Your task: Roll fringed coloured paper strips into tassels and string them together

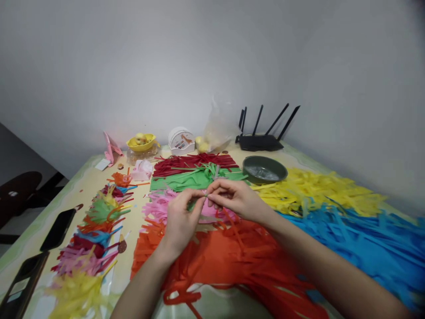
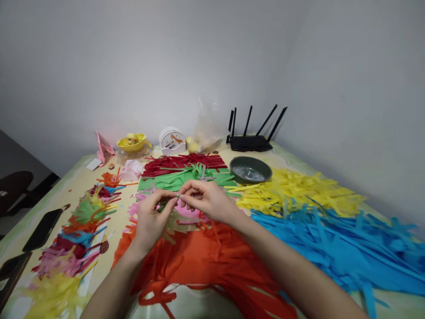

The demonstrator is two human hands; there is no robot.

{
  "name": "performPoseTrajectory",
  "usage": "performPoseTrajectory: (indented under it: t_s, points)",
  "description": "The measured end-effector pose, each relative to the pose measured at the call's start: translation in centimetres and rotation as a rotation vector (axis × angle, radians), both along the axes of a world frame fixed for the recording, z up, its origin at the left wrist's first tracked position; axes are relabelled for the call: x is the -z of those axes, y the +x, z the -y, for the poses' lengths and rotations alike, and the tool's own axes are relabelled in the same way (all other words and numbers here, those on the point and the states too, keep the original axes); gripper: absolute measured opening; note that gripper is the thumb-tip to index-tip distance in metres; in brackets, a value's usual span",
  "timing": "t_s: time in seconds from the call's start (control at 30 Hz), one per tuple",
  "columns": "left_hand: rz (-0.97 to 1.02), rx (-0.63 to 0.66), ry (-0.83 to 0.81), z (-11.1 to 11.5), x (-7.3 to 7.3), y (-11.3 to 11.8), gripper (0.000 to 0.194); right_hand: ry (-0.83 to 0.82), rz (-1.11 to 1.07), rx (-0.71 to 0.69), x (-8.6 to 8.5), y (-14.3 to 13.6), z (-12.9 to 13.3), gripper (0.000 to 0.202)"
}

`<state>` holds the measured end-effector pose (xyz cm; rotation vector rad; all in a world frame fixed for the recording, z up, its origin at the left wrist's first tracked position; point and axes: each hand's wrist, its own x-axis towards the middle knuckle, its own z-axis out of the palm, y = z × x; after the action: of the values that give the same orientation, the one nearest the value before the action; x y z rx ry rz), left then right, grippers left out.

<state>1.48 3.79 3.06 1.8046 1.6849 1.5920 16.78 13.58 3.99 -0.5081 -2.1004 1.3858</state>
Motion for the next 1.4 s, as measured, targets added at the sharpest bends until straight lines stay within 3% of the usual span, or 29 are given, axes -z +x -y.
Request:
performPoseTrajectory:
  t_s: [0.13,0.23,0.4,0.5,0.63,0.8,1.0,1.2,1.4]
  points:
    - [0.138,0.072,-0.07,-0.2,-0.2,-0.5,0.009,0.038,0.005,0.071,-0.4,-0.2,0.2,0.02]
    - [0.128,-0.002,-0.038,0.0,-0.2,-0.7,0.009,0.006,-0.011,0.047,-0.5,-0.7,0.8,0.021]
    - [0.164,-0.105,0.003,0.2,-0.1,-0.2,0.005,0.153,-0.057,0.206,-0.1,-1.4,1.7,0.02]
    - [0.34,0.003,-0.049,-0.1,-0.4,-0.4,0.005,0.062,-0.063,0.162,-0.2,-1.2,1.6,0.024]
    - [0.512,0.191,-0.138,-0.5,-0.7,-0.9,0.018,0.125,-0.036,0.18,-1.0,-0.7,1.4,0.024]
    - [0.539,0.182,-0.09,-0.2,-0.8,-0.7,0.011,0.056,-0.043,0.132,-2.3,-0.3,2.2,0.027]
    - [0.606,0.168,-0.063,0.8,-1.4,-0.4,0.015,0.007,-0.103,0.218,-4.1,0.5,3.8,0.032]
    - [0.755,0.209,-0.062,1.9,-1.3,0.1,0.021,0.053,-0.147,0.254,-4.6,1.2,5.3,0.032]
    - [0.878,0.143,-0.045,6.1,0.2,1.8,0.029,0.161,-0.111,0.26,-4.0,2.0,8.8,0.035]
